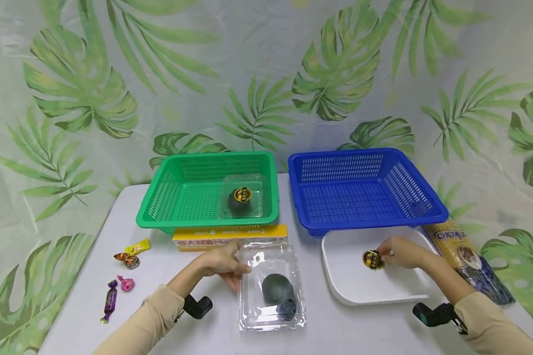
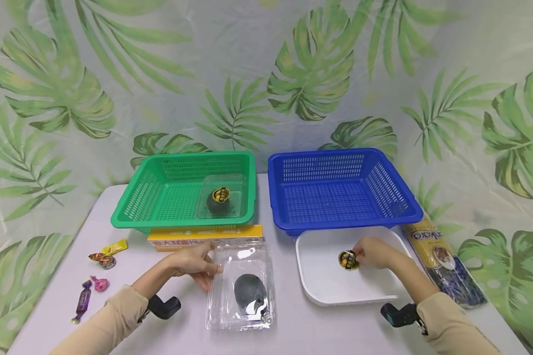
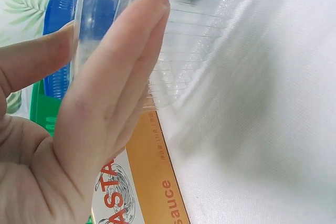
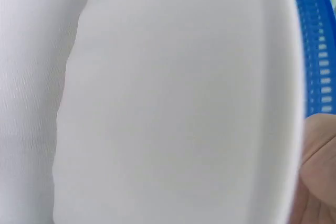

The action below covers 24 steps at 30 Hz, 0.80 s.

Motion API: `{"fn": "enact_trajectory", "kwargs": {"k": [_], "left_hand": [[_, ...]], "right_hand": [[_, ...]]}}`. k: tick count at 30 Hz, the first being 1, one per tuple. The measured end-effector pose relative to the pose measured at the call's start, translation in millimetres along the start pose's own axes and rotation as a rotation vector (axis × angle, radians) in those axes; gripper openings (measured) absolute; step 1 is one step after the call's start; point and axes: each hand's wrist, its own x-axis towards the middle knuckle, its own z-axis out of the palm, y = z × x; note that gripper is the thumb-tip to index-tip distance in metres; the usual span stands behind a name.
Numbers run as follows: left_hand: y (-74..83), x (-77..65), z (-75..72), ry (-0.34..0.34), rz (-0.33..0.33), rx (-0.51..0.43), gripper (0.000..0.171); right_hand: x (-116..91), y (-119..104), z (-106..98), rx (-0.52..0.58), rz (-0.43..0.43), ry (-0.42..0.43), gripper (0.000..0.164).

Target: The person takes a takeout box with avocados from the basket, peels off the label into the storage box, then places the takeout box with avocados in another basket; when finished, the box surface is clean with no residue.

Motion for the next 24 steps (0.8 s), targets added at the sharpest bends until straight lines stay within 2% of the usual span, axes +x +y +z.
{"fn": "enact_trajectory", "kwargs": {"k": [2,7,10,12,14,17,20,24], "left_hand": [[0.2,-0.5,-0.3,0.01,-0.011,0.012,0.06],[0.3,0.1,-1.8,0.031,-0.046,0.03,0.062],[0.1,0.4,-2.7,0.026,-0.053,0.023,0.065],[-0.6,0.3,-3.2,0.015,-0.048,0.012,0.062],[-2.2,0.2,-3.5,0.004,-0.038,-0.01,0.055],[-5.6,-0.9,-2.5,-0.006,-0.034,-0.032,0.042],[-9.4,-3.3,-0.8,-0.001,-0.05,-0.053,0.037],[-12.8,-7.2,1.1,0.002,-0.053,-0.104,0.036]], "right_hand": [[0.2,-4.6,-1.2,-0.044,-0.007,0.0,0.005],[-0.4,-15.5,-11.5,-0.056,0.011,-0.019,0.013],[1.7,-16.2,-14.1,-0.059,-0.002,0.036,0.011],[3.6,-13.7,-12.6,-0.069,-0.008,0.09,0.005],[5.1,-9.8,-10.2,-0.072,0.012,0.103,0.004],[4.2,-2.5,-7.0,-0.049,0.076,0.045,0.006],[0.1,2.5,-9.1,0.005,0.144,-0.026,0.006],[-11.0,2.0,-33.8,0.156,0.139,-0.059,0.012]]}}
